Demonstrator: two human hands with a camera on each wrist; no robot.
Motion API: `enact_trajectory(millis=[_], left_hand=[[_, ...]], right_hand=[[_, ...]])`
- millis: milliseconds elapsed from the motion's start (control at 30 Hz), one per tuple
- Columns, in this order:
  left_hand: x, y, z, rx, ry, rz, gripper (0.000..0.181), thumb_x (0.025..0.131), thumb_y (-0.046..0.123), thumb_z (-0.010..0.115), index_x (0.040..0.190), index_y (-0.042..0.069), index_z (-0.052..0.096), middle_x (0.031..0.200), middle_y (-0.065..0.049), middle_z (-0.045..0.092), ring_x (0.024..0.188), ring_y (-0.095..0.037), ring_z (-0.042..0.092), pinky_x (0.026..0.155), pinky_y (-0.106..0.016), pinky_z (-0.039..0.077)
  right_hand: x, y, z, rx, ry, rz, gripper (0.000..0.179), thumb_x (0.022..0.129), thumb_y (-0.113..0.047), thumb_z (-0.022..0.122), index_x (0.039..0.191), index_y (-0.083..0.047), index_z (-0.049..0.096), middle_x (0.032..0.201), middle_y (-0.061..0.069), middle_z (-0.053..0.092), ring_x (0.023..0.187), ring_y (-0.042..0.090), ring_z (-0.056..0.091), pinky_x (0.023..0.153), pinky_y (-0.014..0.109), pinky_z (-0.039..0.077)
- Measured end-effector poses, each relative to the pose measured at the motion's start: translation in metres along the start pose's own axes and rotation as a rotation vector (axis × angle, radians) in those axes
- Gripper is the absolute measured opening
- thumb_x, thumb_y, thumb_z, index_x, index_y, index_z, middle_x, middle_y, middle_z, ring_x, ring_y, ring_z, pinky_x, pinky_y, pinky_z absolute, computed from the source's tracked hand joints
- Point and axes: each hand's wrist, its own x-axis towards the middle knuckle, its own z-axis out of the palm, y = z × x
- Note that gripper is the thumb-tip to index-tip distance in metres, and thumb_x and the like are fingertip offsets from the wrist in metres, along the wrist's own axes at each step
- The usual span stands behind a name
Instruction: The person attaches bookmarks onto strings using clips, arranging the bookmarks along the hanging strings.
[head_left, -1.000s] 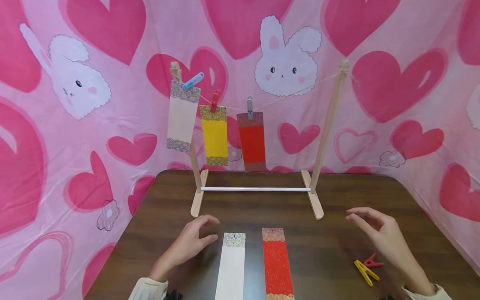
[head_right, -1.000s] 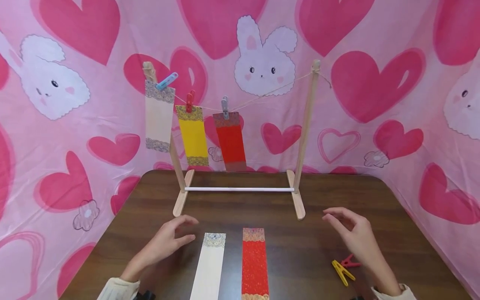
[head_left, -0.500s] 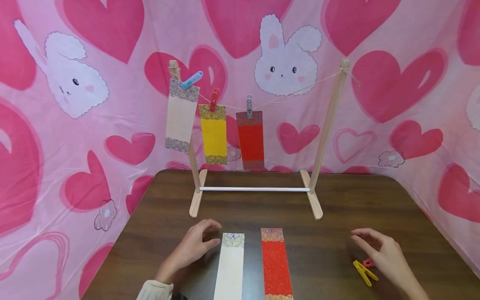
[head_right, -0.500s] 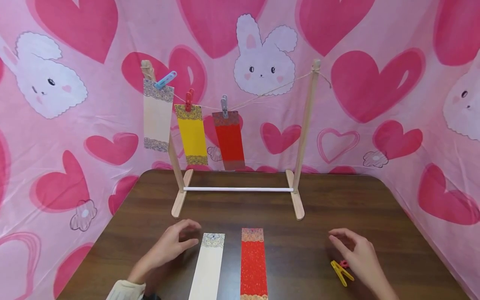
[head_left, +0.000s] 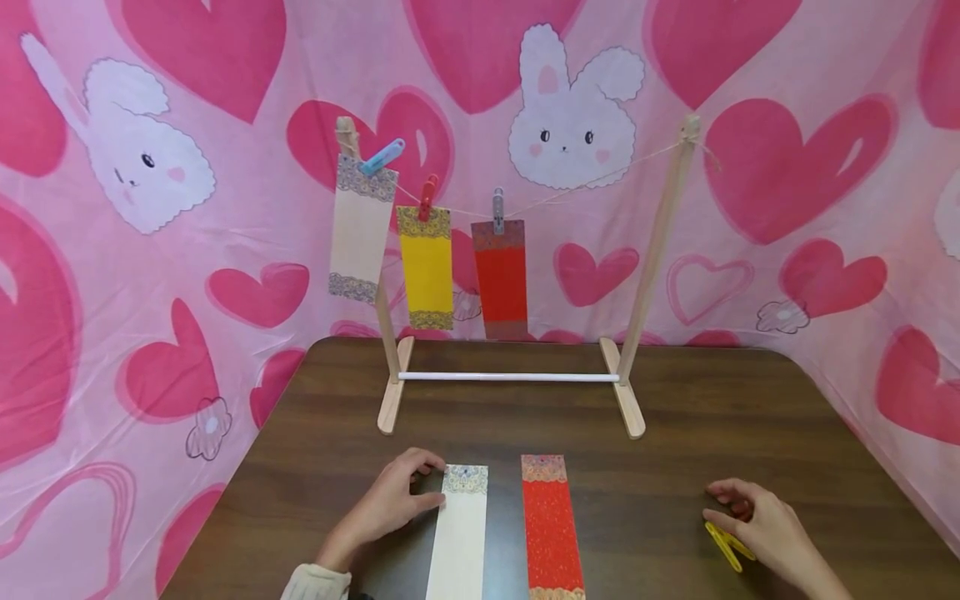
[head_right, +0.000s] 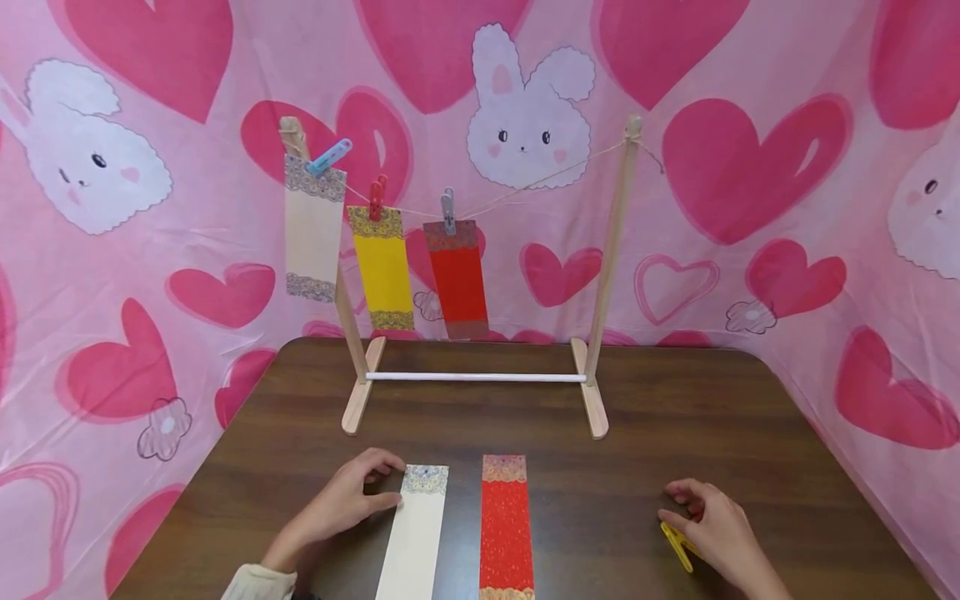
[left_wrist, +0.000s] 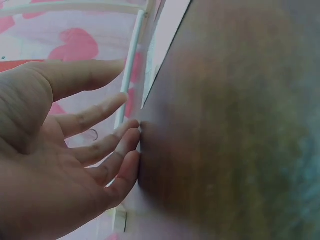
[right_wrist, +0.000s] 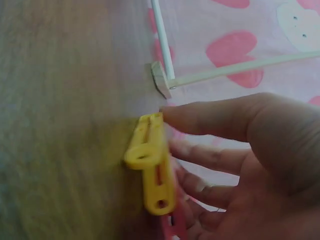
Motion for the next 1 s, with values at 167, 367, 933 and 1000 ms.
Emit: enact_trajectory(millis=[167,367,933,1000], left_hand=[[-0.003,0.005,0.006,0.121,-0.05,-0.03,0.045,0.076,0.023,0.087,0.115,0.016,0.064,0.122,-0.004,0.051,0.113,-0.031,0.048,0.091,-0.051,0.044],[-0.005,0.011,0.009,0.199,-0.058,-0.079,0.064,0.067,0.031,0.092,0.122,0.016,0.062,0.12,-0.006,0.051,0.114,-0.031,0.048,0.092,-0.056,0.043],[0.015,0.008,0.001,0.162,-0.187,-0.122,0.08,0.066,0.03,0.093,0.132,0.012,0.05,0.099,-0.007,0.053,0.091,-0.023,0.05,0.074,-0.043,0.045],[0.021,0.01,-0.002,0.148,-0.228,-0.123,0.072,0.068,0.028,0.093,0.123,0.011,0.05,0.101,-0.007,0.055,0.092,-0.024,0.051,0.077,-0.045,0.046]], right_hand=[[-0.005,0.001,0.006,0.052,0.021,0.007,0.03,0.083,-0.029,0.081,0.104,-0.009,0.071,0.077,-0.009,0.059,0.065,-0.001,0.051,0.062,0.025,0.042],[-0.005,0.005,0.011,0.092,0.064,0.011,0.025,0.088,-0.029,0.076,0.104,-0.01,0.071,0.073,-0.009,0.059,0.063,0.0,0.051,0.06,0.024,0.041],[-0.003,0.01,0.015,0.125,0.107,-0.011,0.024,0.09,-0.029,0.075,0.104,-0.01,0.071,0.074,-0.009,0.059,0.063,0.001,0.051,0.059,0.023,0.041],[-0.003,0.01,0.015,0.12,0.113,0.0,0.023,0.089,-0.029,0.076,0.103,-0.011,0.071,0.074,-0.009,0.058,0.063,0.001,0.051,0.059,0.023,0.04]])
